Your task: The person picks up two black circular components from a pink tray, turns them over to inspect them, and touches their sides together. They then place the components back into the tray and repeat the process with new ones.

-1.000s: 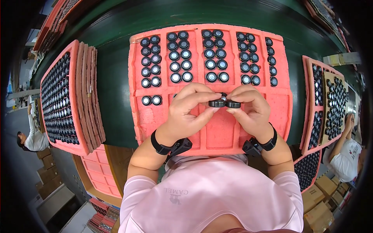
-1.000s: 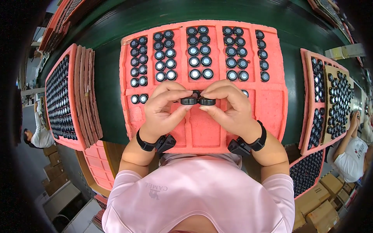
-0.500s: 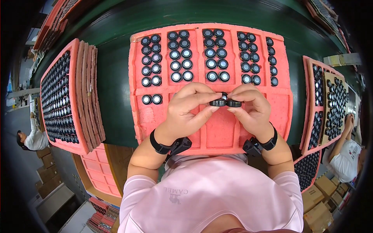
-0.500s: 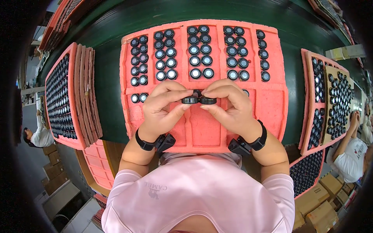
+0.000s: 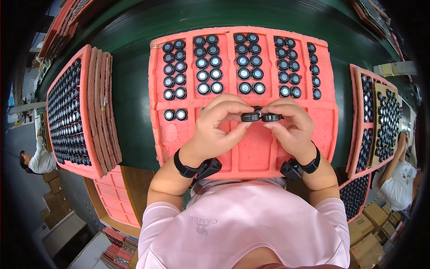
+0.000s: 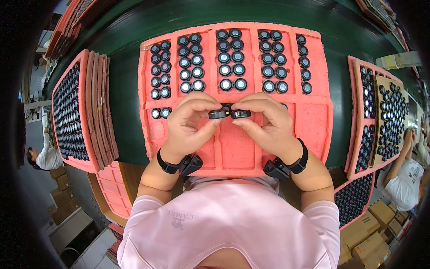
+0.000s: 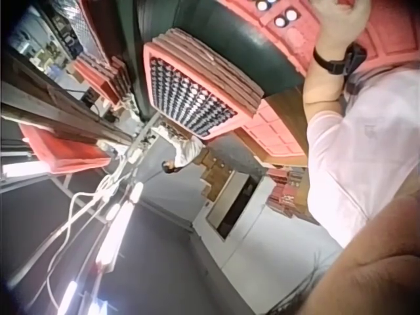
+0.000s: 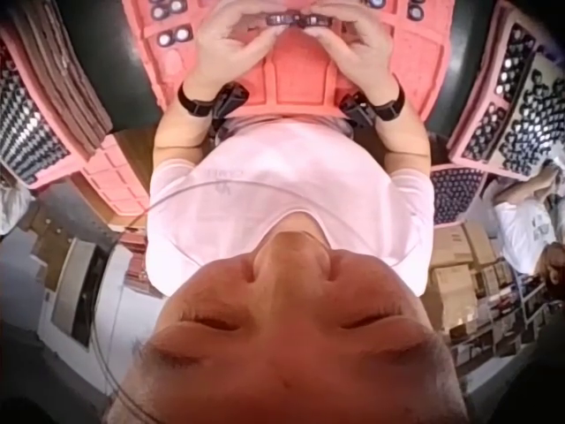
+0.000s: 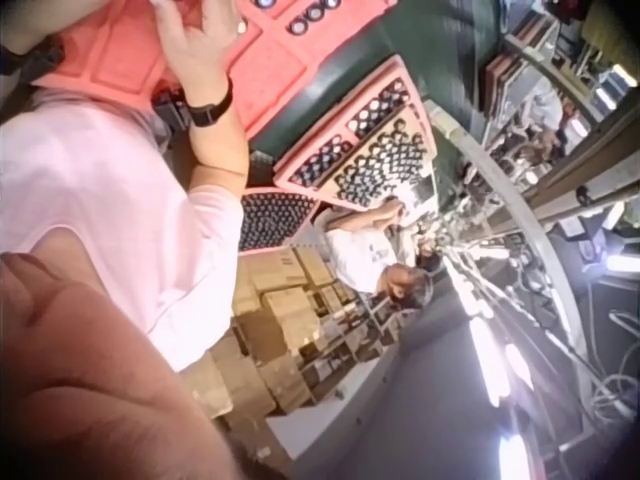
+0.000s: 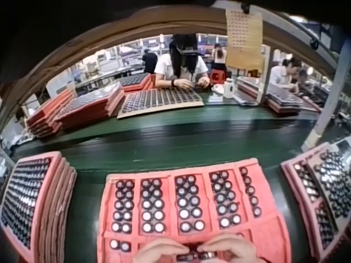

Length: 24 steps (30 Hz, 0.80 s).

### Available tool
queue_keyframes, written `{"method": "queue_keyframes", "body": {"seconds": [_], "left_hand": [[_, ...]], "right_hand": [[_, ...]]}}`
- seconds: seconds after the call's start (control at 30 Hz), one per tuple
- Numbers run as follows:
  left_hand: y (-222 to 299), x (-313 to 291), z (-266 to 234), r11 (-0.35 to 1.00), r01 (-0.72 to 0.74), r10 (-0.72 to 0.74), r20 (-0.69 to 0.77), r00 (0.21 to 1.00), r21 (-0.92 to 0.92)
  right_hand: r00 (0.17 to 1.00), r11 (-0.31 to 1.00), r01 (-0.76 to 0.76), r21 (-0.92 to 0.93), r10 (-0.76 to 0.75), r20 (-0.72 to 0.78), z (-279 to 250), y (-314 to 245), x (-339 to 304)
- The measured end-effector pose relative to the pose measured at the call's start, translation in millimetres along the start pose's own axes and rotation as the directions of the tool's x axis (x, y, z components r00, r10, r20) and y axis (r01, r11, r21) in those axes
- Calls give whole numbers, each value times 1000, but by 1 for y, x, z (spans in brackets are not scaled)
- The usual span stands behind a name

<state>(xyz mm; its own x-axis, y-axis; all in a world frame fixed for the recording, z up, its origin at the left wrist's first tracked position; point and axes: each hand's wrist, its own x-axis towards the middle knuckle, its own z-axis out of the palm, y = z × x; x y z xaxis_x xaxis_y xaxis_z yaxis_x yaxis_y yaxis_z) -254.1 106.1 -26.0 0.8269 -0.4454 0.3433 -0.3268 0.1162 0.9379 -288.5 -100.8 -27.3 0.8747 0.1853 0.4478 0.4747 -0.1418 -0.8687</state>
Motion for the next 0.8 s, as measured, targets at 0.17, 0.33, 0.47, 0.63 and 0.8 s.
{"method": "queue_keyframes", "body": {"seconds": [0.17,0.33,0.47,0.63,0.8], "left_hand": [[-4,-1,3,975,44,-47,-13,999,-218],[-11,-1,0,955,22,-10,41,999,-297],[-11,-2,0,953,19,-11,27,1000,-304],[-6,-4,8,917,30,-56,-54,997,-397],[-4,-4,3,980,-11,-3,-68,998,-200]], "right_hand": [[999,989,23,-148,-16,47,-4,-4,-2],[998,999,-27,40,29,-52,7,4,-6],[1000,1000,1,-30,-1,-11,3,3,-5],[1000,997,9,-74,-8,13,1,-1,-4],[999,999,-27,19,28,-24,3,-2,-4]]}}
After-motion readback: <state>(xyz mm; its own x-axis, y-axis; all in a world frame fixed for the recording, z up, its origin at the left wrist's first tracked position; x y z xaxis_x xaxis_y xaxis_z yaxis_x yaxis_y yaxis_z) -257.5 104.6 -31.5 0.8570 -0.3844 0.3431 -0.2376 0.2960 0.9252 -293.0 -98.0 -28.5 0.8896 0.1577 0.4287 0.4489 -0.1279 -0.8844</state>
